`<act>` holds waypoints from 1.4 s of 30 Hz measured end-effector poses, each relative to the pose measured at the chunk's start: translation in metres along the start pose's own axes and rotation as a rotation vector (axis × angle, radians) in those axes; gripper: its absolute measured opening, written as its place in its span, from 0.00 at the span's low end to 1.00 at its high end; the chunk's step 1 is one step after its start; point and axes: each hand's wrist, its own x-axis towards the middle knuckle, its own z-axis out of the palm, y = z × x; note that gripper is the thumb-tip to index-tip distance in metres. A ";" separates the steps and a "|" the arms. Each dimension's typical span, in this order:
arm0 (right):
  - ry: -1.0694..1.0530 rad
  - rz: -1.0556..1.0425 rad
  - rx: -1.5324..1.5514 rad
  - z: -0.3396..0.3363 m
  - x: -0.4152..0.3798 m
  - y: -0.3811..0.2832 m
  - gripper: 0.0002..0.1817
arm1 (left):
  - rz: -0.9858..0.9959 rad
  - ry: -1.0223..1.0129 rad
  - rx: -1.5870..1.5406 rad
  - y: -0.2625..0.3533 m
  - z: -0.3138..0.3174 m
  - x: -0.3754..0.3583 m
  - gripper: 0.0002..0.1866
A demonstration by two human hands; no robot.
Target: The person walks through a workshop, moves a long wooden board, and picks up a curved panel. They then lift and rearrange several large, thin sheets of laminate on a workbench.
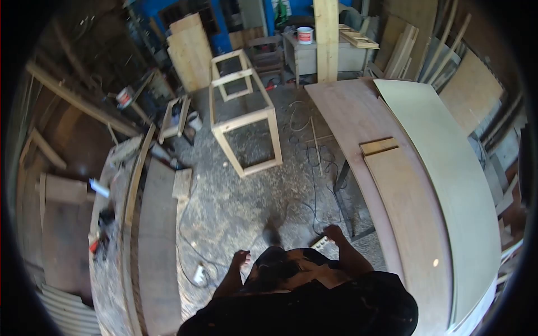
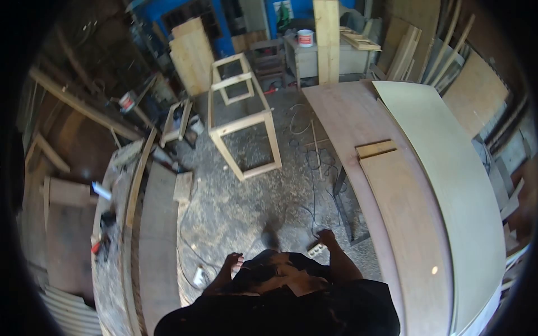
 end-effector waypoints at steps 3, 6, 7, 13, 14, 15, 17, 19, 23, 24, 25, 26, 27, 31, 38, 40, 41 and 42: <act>-0.225 0.128 0.006 0.066 -0.020 0.020 0.03 | 0.028 -0.006 0.017 0.074 -0.030 0.040 0.13; -0.408 0.194 0.700 0.111 0.046 0.057 0.07 | 0.117 -0.066 0.075 0.141 -0.051 0.092 0.13; -0.359 0.264 0.314 0.079 0.070 0.037 0.07 | 0.101 -0.107 0.104 0.155 -0.058 0.112 0.13; 0.178 0.783 0.978 -0.046 0.155 -0.005 0.07 | 0.242 -0.142 0.329 0.295 -0.043 0.167 0.11; 0.120 1.087 1.377 -0.058 0.170 -0.005 0.08 | 0.267 -0.199 0.240 0.306 -0.043 0.192 0.10; 0.141 1.122 1.388 -0.036 0.171 0.006 0.08 | 0.267 -0.200 0.201 0.320 -0.040 0.206 0.11; -0.089 0.375 0.355 0.038 0.186 0.059 0.11 | 0.286 -0.187 0.129 0.344 -0.031 0.221 0.11; -0.285 0.902 1.111 -0.023 0.224 0.076 0.14 | 0.227 -0.245 0.114 0.360 -0.030 0.253 0.11; -0.210 1.060 1.060 -0.034 0.293 0.127 0.14 | 0.096 -0.246 0.205 0.410 -0.030 0.299 0.13; -0.048 0.890 0.859 -0.052 0.304 0.127 0.15 | 0.075 -0.251 0.252 0.422 -0.038 0.305 0.13; 0.105 0.723 0.642 -0.070 0.314 0.124 0.16 | 0.085 -0.226 0.215 0.435 -0.041 0.314 0.14; 0.137 0.825 0.760 -0.090 0.329 0.122 0.15 | 0.104 -0.207 0.167 0.449 -0.037 0.324 0.15; 0.170 0.918 0.868 -0.105 0.344 0.121 0.14 | 0.155 -0.186 0.165 0.466 -0.034 0.318 0.19; 0.175 1.101 1.057 -0.125 0.375 0.139 0.12 | 0.162 -0.240 -0.104 0.527 -0.030 0.344 0.27; 0.562 1.438 1.192 -0.129 0.371 0.110 0.08 | 0.074 -0.300 -0.446 0.577 -0.051 0.433 0.41; 0.472 1.408 1.151 -0.117 0.375 0.090 0.08 | -0.074 -0.180 -0.884 0.612 -0.039 0.402 0.47; 0.375 1.366 1.113 -0.115 0.379 0.087 0.09 | -0.085 -0.189 -0.896 0.615 -0.040 0.417 0.47; 0.366 1.369 1.095 -0.111 0.387 0.086 0.09 | -0.046 -0.257 -0.904 0.620 -0.043 0.436 0.44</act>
